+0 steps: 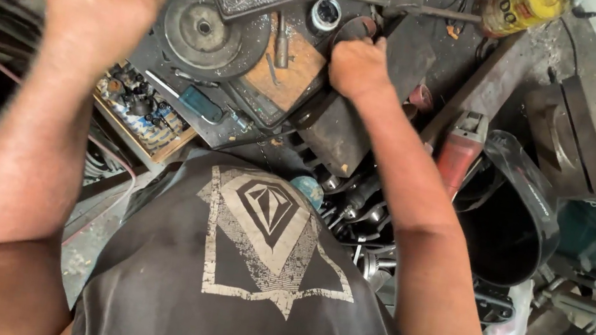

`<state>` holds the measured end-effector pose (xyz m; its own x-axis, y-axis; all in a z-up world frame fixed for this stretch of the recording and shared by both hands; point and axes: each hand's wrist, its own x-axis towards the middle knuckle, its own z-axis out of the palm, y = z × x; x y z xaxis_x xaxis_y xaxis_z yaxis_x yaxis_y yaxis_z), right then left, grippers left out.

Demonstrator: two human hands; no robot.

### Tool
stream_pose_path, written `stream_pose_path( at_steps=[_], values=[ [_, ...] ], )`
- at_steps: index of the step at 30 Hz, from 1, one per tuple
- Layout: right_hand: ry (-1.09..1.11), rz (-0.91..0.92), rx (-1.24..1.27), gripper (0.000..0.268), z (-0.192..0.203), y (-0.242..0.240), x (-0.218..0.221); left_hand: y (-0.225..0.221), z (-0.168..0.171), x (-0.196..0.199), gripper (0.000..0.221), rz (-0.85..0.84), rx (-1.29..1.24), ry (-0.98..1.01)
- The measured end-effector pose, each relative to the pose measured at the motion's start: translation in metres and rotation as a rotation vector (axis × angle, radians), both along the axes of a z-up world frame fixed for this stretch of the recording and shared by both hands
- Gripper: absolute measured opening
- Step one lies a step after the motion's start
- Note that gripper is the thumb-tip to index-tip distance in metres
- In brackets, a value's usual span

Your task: Machining and finishing metal components using a bench grinder and a drill press with abrasive strips.

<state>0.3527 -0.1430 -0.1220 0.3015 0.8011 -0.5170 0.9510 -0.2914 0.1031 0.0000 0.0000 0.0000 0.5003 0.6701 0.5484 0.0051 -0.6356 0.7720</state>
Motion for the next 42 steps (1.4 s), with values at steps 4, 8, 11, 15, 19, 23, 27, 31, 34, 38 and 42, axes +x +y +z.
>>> stream_pose_path(
  at_steps=[4, 8, 11, 15, 19, 23, 27, 31, 34, 38, 42],
  values=[
    [0.002, -0.172, -0.082, 0.045, -0.049, 0.038, 0.015, -0.024, 0.011, 0.006, 0.014, -0.086, 0.051, 0.179],
    [-0.038, -0.185, -0.014, 0.040, -0.058, 0.041, 0.026, -0.038, 0.002, 0.012, 0.010, -0.114, -0.062, 0.253],
    [0.045, -0.257, 0.096, 0.048, -0.025, 0.023, 0.027, -0.049, -0.006, 0.022, 0.008, -0.095, -0.108, 0.126],
    [0.406, -0.295, 0.482, 0.034, 0.055, -0.027, 0.018, -0.067, 0.009, 0.038, 0.022, -0.225, -0.132, 0.310],
    [1.213, -0.383, 0.764, 0.021, 0.094, -0.061, -0.011, -0.083, 0.024, 0.073, 0.050, -0.362, -0.165, 0.415],
    [1.273, -0.246, 0.775, 0.029, 0.133, -0.062, -0.053, -0.073, -0.054, 0.116, 0.041, -0.335, 0.005, 0.096],
    [1.178, -0.312, 1.015, 0.031, 0.125, -0.056, -0.059, -0.068, -0.059, 0.120, 0.014, -0.297, -0.049, -0.072],
    [0.954, -0.164, 1.068, 0.023, 0.101, -0.039, -0.044, -0.055, -0.068, 0.123, 0.014, -0.258, -0.306, -0.184],
    [0.888, -0.253, 1.067, 0.017, 0.072, -0.020, -0.047, -0.048, -0.066, 0.133, 0.012, -0.163, -0.451, -0.288],
    [0.892, -0.274, 1.081, 0.012, 0.069, 0.000, -0.049, -0.048, -0.050, 0.137, 0.011, -0.109, -0.465, -0.318],
    [0.937, -0.303, 1.078, 0.017, 0.062, 0.010, -0.047, -0.042, -0.047, 0.142, 0.007, -0.069, -0.508, -0.302]
  ],
)
